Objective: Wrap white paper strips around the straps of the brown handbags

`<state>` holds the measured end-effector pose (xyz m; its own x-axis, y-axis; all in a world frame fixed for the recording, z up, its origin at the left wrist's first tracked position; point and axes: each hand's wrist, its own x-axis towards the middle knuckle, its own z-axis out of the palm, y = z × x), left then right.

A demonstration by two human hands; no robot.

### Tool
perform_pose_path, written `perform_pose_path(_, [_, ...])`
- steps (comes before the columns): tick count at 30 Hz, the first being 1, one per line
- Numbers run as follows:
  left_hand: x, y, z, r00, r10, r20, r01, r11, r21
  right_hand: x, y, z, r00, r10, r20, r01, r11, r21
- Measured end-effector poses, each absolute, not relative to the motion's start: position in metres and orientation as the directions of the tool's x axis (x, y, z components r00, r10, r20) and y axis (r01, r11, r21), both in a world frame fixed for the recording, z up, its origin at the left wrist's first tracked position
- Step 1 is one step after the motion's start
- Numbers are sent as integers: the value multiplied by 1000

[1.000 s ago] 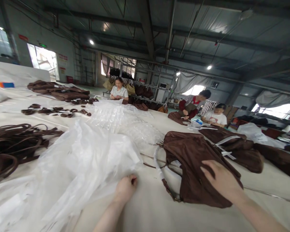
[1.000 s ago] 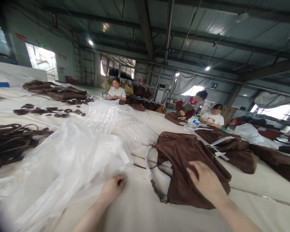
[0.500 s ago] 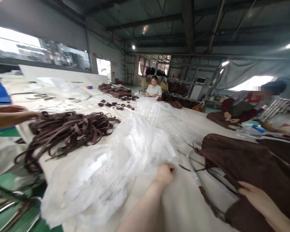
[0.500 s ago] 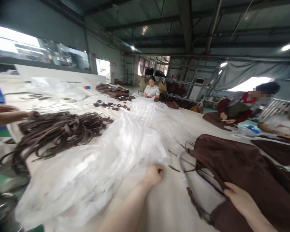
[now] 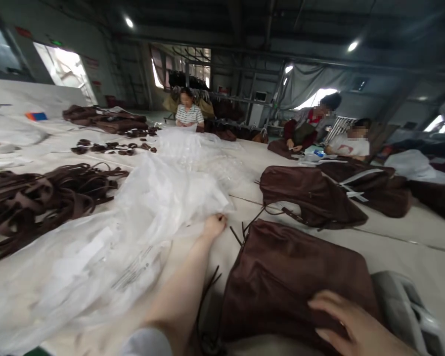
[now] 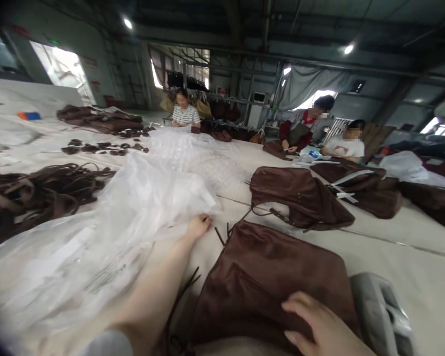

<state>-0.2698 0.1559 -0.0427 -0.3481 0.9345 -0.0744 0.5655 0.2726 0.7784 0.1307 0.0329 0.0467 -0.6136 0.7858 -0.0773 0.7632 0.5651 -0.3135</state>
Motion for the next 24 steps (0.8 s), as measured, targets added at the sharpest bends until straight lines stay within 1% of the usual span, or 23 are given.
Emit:
perform_pose_path(3, [-268, 154, -43, -360, 932, -46, 581, 262, 771, 89, 57, 35, -574, 807, 139, 789, 591, -171])
perform_pose_path(5, [-265, 150, -43, -361, 932, -27, 587, 250, 770, 59, 72, 12, -576, 771, 273, 785, 615, -80])
perform_pose_path(8, [-255, 140, -37, -348, 938, 2, 606, 223, 763, 33, 83, -18, -591, 706, 390, 762, 648, -20])
perform_pose_path(13, [-231, 102, -7, -302, 950, 80, 704, 166, 691, 41, 83, -33, -601, 639, 481, 711, 702, -43])
perform_pose_path(17, [-219, 45, 11, -258, 955, 146, 775, 114, 622, 51, 97, -50, -574, 574, 583, 666, 742, -74])
perform_pose_path(19, [-218, 5, 14, -165, 935, 315, 800, -60, 597, 53, 105, -58, -581, 542, 607, 627, 774, -91])
perform_pose_path(20, [-220, -16, 15, -165, 906, 390, 808, -102, 580, 54, 108, -61, -584, 530, 614, 608, 787, -101])
perform_pose_path(22, [-235, -57, 18, -197, 847, 494, 853, -101, 513, 59, 112, -65, -593, 511, 623, 576, 809, -117])
perform_pose_path(24, [-262, -91, 26, -238, 804, 545, 908, -15, 418, 65, 115, -68, -590, 506, 629, 558, 819, -135])
